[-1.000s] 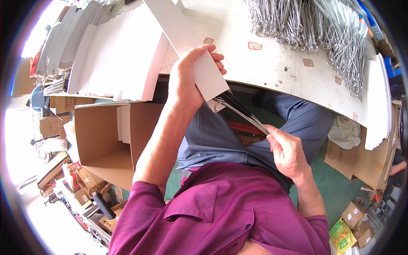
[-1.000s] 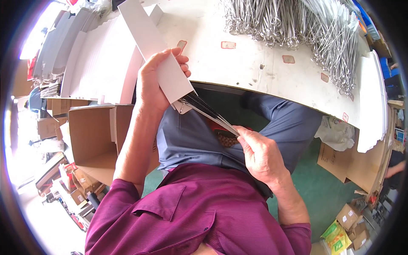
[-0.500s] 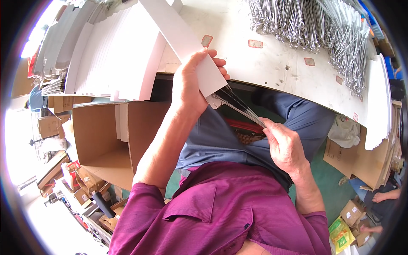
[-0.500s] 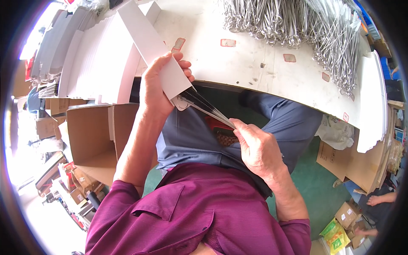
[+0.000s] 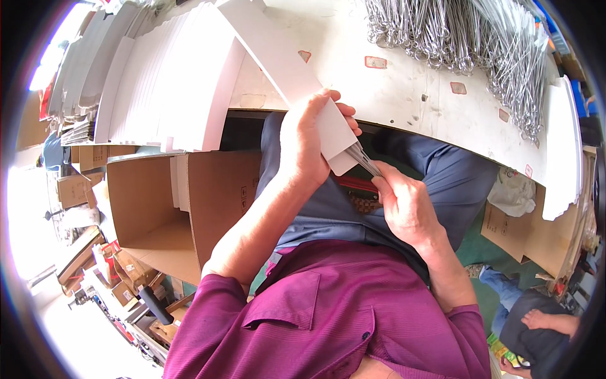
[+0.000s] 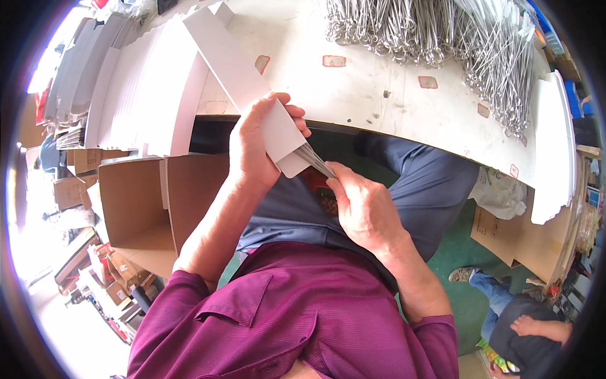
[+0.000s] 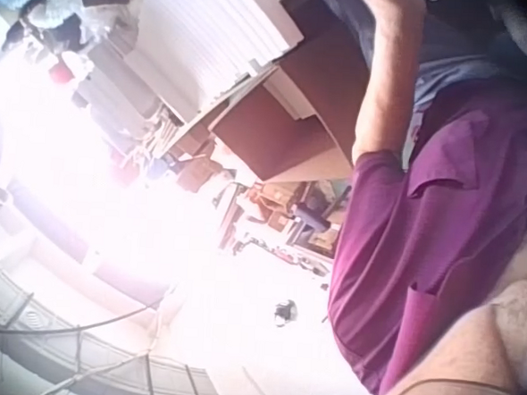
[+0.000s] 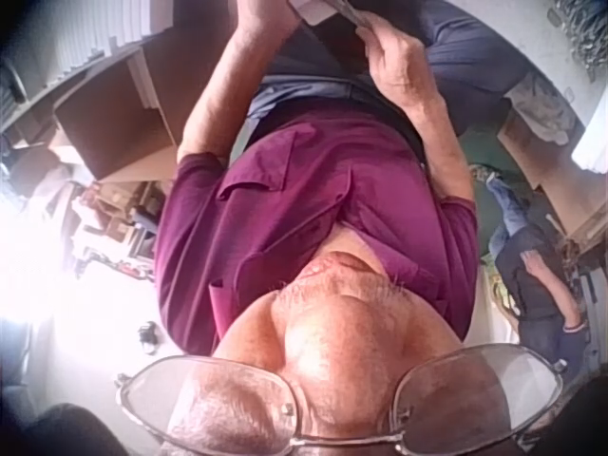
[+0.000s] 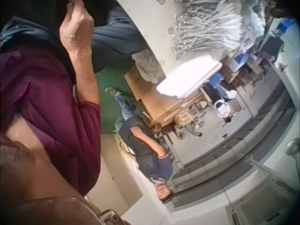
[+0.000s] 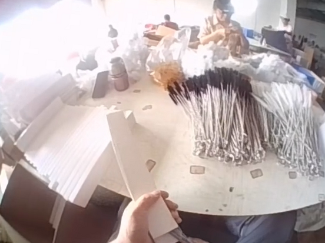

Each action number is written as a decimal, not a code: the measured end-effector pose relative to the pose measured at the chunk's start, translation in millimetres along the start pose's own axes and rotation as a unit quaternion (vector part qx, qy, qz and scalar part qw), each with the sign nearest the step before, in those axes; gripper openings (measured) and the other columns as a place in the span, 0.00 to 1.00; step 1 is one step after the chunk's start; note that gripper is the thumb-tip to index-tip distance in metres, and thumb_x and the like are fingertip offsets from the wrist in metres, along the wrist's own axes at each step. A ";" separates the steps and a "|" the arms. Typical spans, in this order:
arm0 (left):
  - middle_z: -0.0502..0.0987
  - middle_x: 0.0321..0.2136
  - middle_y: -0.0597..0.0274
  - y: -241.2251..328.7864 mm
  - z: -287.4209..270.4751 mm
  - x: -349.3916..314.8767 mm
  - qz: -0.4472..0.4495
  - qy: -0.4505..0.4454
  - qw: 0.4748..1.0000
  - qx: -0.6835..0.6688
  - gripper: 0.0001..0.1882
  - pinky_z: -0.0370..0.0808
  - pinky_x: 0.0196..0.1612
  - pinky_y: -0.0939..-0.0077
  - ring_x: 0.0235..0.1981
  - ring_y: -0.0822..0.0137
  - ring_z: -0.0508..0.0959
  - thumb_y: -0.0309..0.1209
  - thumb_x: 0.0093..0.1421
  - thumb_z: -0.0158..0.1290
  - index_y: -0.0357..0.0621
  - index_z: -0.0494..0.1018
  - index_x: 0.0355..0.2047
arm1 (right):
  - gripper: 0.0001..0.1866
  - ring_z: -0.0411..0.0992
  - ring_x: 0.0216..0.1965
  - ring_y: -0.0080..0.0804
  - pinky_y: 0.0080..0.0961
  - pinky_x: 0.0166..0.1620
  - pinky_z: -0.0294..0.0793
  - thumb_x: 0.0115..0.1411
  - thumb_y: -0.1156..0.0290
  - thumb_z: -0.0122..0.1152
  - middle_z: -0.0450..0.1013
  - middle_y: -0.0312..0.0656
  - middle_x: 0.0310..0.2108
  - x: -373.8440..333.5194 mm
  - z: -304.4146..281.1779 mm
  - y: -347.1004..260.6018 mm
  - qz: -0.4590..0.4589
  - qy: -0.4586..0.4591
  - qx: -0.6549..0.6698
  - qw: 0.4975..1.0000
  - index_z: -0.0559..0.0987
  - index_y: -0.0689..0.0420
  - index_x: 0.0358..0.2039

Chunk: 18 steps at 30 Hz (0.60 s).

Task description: Inserting bundles of long wire brushes into white rectangular plastic or cardboard housings for packaging or assembly.

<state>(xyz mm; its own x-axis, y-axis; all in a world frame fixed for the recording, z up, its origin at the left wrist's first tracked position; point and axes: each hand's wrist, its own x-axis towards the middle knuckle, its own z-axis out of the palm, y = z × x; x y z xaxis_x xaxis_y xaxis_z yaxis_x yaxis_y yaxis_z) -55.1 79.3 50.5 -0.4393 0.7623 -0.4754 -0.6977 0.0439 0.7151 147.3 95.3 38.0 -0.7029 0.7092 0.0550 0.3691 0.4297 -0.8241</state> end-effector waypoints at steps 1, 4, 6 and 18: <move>0.79 0.34 0.46 0.7 0.5 0.6 0.003 0.005 1.000 -0.006 0.18 0.81 0.39 0.59 0.31 0.57 0.81 0.38 0.69 0.51 0.34 0.72 0.48 | 0.12 0.79 0.29 0.55 0.42 0.30 0.77 0.67 0.77 0.59 0.78 0.54 0.28 2.0 3.2 2.2 0.004 -0.003 0.009 1.000 0.77 0.61 0.51; 0.79 0.33 0.47 3.5 -0.3 3.0 0.018 -0.010 1.000 -0.005 0.17 0.81 0.39 0.59 0.31 0.57 0.81 0.38 0.69 0.51 0.34 0.72 0.47 | 0.11 0.77 0.24 0.52 0.39 0.27 0.74 0.69 0.76 0.58 0.75 0.53 0.22 11.4 0.7 -6.6 0.039 -0.041 0.059 0.997 0.77 0.63 0.50; 0.79 0.33 0.48 4.1 -1.0 4.5 0.019 -0.015 1.000 -0.006 0.17 0.81 0.39 0.59 0.30 0.57 0.81 0.39 0.69 0.51 0.34 0.73 0.47 | 0.10 0.76 0.21 0.49 0.38 0.26 0.73 0.69 0.76 0.57 0.74 0.52 0.20 15.9 -2.1 -9.4 0.054 -0.048 0.083 0.994 0.78 0.63 0.49; 0.78 0.32 0.48 -6.5 1.4 0.3 -0.009 -0.018 1.000 -0.017 0.18 0.82 0.37 0.60 0.28 0.58 0.81 0.39 0.68 0.52 0.35 0.71 0.46 | 0.09 0.73 0.19 0.40 0.34 0.26 0.71 0.72 0.73 0.54 0.73 0.48 0.18 21.8 -5.5 -12.2 0.100 -0.076 0.128 0.984 0.78 0.65 0.43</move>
<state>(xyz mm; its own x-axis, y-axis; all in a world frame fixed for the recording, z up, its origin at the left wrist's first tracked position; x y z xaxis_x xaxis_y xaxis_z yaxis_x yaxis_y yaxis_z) -49.9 80.1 46.3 -0.4071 0.7841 -0.4685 -0.7243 0.0354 0.6886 130.8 108.6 52.2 -0.7219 0.6647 -0.1925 0.3576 0.1202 -0.9261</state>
